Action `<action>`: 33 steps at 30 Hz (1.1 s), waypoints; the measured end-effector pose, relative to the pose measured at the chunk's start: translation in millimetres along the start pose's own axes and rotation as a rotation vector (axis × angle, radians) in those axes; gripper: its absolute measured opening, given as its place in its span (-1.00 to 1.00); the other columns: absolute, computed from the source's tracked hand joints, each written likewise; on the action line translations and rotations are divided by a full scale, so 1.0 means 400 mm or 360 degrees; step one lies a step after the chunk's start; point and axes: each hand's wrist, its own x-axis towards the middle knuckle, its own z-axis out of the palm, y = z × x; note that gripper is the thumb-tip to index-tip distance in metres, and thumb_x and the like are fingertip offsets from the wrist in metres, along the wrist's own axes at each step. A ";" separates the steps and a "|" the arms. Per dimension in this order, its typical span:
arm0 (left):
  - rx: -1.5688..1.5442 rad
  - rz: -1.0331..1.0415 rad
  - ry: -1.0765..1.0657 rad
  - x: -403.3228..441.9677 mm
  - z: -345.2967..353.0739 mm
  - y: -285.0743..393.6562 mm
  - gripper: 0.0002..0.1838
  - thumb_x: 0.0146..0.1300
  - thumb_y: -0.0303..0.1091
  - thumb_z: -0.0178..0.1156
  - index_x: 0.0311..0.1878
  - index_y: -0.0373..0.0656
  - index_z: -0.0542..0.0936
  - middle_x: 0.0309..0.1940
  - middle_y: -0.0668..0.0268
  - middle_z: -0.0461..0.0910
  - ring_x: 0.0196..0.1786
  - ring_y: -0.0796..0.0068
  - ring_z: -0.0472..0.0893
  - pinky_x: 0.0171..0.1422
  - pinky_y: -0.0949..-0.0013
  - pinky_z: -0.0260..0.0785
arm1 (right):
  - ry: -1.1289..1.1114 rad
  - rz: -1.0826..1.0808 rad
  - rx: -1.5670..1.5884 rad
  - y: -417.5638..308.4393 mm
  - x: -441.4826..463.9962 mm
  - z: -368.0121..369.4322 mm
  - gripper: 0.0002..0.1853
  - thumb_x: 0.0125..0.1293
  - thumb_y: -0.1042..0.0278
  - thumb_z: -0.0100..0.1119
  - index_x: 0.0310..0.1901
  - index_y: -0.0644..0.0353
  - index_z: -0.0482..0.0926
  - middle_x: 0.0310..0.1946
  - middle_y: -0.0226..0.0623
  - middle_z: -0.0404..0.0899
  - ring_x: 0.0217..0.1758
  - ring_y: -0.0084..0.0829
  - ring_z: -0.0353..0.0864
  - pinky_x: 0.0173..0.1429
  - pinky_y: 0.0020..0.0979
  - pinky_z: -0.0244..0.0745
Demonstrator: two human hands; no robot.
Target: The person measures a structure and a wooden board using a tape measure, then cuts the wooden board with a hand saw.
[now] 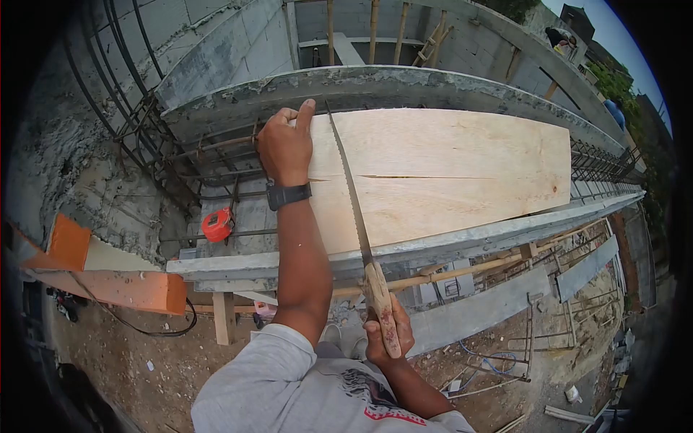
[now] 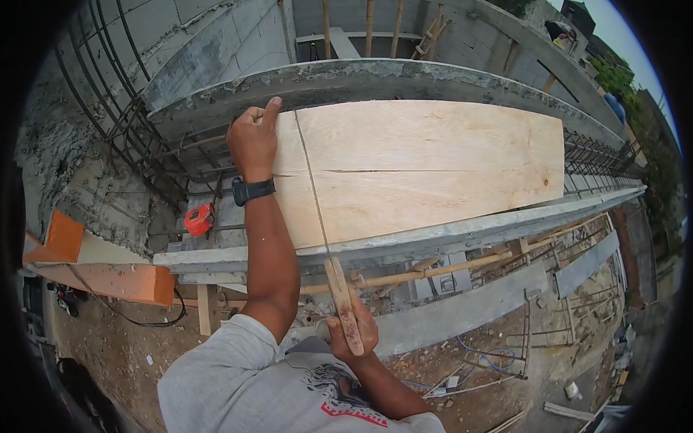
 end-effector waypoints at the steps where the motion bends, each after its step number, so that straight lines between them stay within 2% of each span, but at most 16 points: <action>1: 0.0035 0.0049 0.0074 0.003 0.011 -0.003 -0.42 0.32 0.24 0.34 -0.30 -0.20 0.78 -0.50 0.02 0.69 -0.37 0.01 0.70 -0.17 0.11 0.51 | -0.0057 0.0146 0.0050 -0.016 -0.037 -0.024 -0.38 0.51 0.28 0.28 0.39 0.58 0.36 0.09 0.17 0.64 0.01 -0.26 0.74 0.06 -0.31 0.67; 3: 0.0123 0.0150 0.0200 0.000 0.019 -0.013 -0.43 0.33 0.23 0.35 -0.31 -0.20 0.78 -0.54 0.05 0.68 -0.43 0.04 0.68 -0.19 0.12 0.50 | -0.0013 0.0278 0.0168 -0.014 -0.064 -0.009 -0.37 0.50 0.27 0.29 0.39 0.59 0.34 0.05 0.13 0.66 -0.09 -0.30 0.75 0.00 -0.32 0.68; 5: 0.0065 0.0122 0.0175 0.019 0.023 -0.003 -0.43 0.32 0.24 0.36 -0.32 -0.20 0.78 -0.55 0.06 0.67 -0.44 0.08 0.67 -0.20 0.13 0.49 | 0.0059 0.0147 0.0063 -0.008 -0.059 0.025 -0.36 0.50 0.27 0.30 0.39 0.60 0.33 0.00 0.09 0.68 -0.18 -0.34 0.74 -0.07 -0.34 0.68; 7: -0.0008 0.0118 0.0154 0.017 0.016 0.001 -0.42 0.32 0.25 0.36 -0.33 -0.20 0.78 -0.55 0.07 0.66 -0.43 0.11 0.68 -0.20 0.13 0.49 | 0.0081 -0.0181 -0.0270 -0.009 -0.036 0.047 -0.35 0.50 0.27 0.29 0.39 0.61 0.32 -0.06 0.04 0.69 -0.27 -0.38 0.73 -0.14 -0.37 0.67; 8: -0.0059 0.0144 0.0158 0.021 0.010 0.007 -0.41 0.32 0.26 0.36 -0.34 -0.20 0.78 -0.55 0.07 0.66 -0.41 0.11 0.69 -0.20 0.13 0.50 | -0.0004 -0.0362 -0.0153 -0.016 -0.013 0.039 -0.33 0.38 0.38 0.41 0.36 0.63 0.36 -0.32 -0.01 0.72 -0.41 -0.34 0.74 -0.29 -0.36 0.64; 11: -0.0153 0.0041 -0.0013 0.000 -0.024 0.043 -0.45 0.30 0.23 0.39 -0.27 -0.18 0.78 -0.41 0.04 0.73 -0.28 -0.01 0.74 -0.11 0.08 0.54 | -0.0122 0.0089 0.0078 -0.070 -0.054 -0.005 -0.34 0.50 0.24 0.27 0.39 0.61 0.31 -0.11 -0.06 0.66 -0.23 -0.43 0.68 -0.08 -0.45 0.59; 12: -0.0184 -0.0017 -0.0081 -0.005 -0.035 0.055 -0.47 0.29 0.22 0.41 -0.24 -0.17 0.78 -0.35 0.02 0.76 -0.22 -0.07 0.75 -0.06 0.06 0.57 | -0.0134 0.0216 0.0136 -0.048 -0.058 -0.015 -0.34 0.51 0.23 0.27 0.39 0.60 0.31 -0.10 -0.05 0.67 -0.24 -0.47 0.65 -0.08 -0.48 0.55; 15: -0.0211 0.0115 -0.0007 -0.023 -0.034 0.035 -0.43 0.27 0.22 0.44 -0.02 -0.15 0.73 -0.26 0.05 0.78 -0.14 -0.03 0.77 0.03 0.10 0.56 | -0.0067 0.0096 0.0095 -0.028 -0.051 -0.043 -0.32 0.42 0.36 0.38 0.39 0.64 0.33 -0.32 -0.03 0.73 -0.41 -0.33 0.73 -0.26 -0.36 0.63; 17: -0.0382 0.0227 -0.0129 -0.054 -0.058 0.030 -0.34 0.29 0.14 0.48 0.23 -0.18 0.62 0.08 0.05 0.73 0.10 0.12 0.70 0.27 0.21 0.48 | -0.0088 -0.0007 0.0008 -0.051 -0.038 -0.053 -0.31 0.38 0.40 0.42 0.40 0.62 0.34 -0.24 -0.01 0.76 -0.35 -0.32 0.76 -0.23 -0.36 0.64; 18: -0.0343 0.0265 -0.0237 -0.060 -0.075 0.021 -0.18 0.28 0.08 0.51 0.42 -0.27 0.45 0.25 -0.06 0.61 0.25 0.13 0.62 0.39 0.21 0.41 | -0.0082 -0.0032 0.0004 -0.075 -0.022 -0.058 -0.31 0.37 0.43 0.42 0.41 0.61 0.35 -0.20 0.00 0.76 -0.32 -0.32 0.77 -0.21 -0.37 0.65; 19: -0.0366 0.0179 -0.0231 -0.056 -0.059 -0.020 -0.12 0.29 0.06 0.51 0.46 -0.34 0.38 0.28 -0.10 0.56 0.30 0.17 0.58 0.42 0.22 0.38 | -0.0057 -0.0060 -0.0012 -0.088 -0.007 -0.062 -0.31 0.36 0.45 0.43 0.41 0.61 0.36 -0.15 0.01 0.77 -0.29 -0.32 0.79 -0.19 -0.38 0.65; 20: -0.0455 0.0282 -0.0191 -0.060 -0.057 -0.036 -0.10 0.32 0.02 0.50 0.48 -0.41 0.32 0.27 -0.08 0.57 0.30 0.21 0.58 0.41 0.23 0.39 | 0.0011 -0.0133 -0.0039 -0.091 0.001 -0.061 -0.32 0.36 0.48 0.43 0.41 0.59 0.36 -0.08 0.01 0.76 -0.24 -0.35 0.79 -0.15 -0.40 0.65; 24: -0.1000 0.0126 -0.0613 -0.045 -0.059 -0.012 -0.40 0.44 -0.16 0.41 0.34 -0.40 0.49 0.18 0.12 0.63 0.16 0.39 0.61 0.35 0.31 0.40 | 0.0040 -0.0080 0.0108 -0.113 0.010 -0.070 -0.33 0.38 0.53 0.40 0.45 0.53 0.36 0.07 -0.02 0.74 -0.19 -0.40 0.77 -0.09 -0.46 0.63; 27: -0.0994 0.0158 -0.0634 -0.027 -0.098 0.050 -0.44 0.47 -0.13 0.38 0.32 -0.36 0.53 0.16 0.13 0.64 0.14 0.40 0.62 0.33 0.32 0.41 | 0.0100 0.0036 0.0294 -0.145 0.032 -0.078 -0.31 0.45 0.41 0.37 0.48 0.54 0.32 -0.13 -0.13 0.75 -0.28 -0.48 0.69 -0.17 -0.42 0.56; 30: -0.0793 0.0303 -0.0560 -0.026 -0.152 0.153 -0.39 0.49 -0.07 0.35 0.40 -0.30 0.49 0.28 0.08 0.57 0.24 0.35 0.58 0.42 0.29 0.36 | 0.0074 0.0046 0.0400 -0.169 0.054 -0.110 -0.29 0.42 0.45 0.40 0.51 0.46 0.31 0.04 -0.06 0.76 -0.23 -0.41 0.76 -0.13 -0.46 0.61; 33: -0.0738 0.0423 -0.0405 -0.047 -0.169 0.192 -0.35 0.48 -0.07 0.35 0.46 -0.27 0.45 0.33 0.08 0.51 0.31 0.34 0.53 0.49 0.26 0.31 | 0.0103 -0.0035 0.0385 -0.179 0.071 -0.136 -0.31 0.42 0.43 0.39 0.47 0.56 0.33 -0.05 -0.06 0.76 -0.27 -0.46 0.70 -0.17 -0.44 0.56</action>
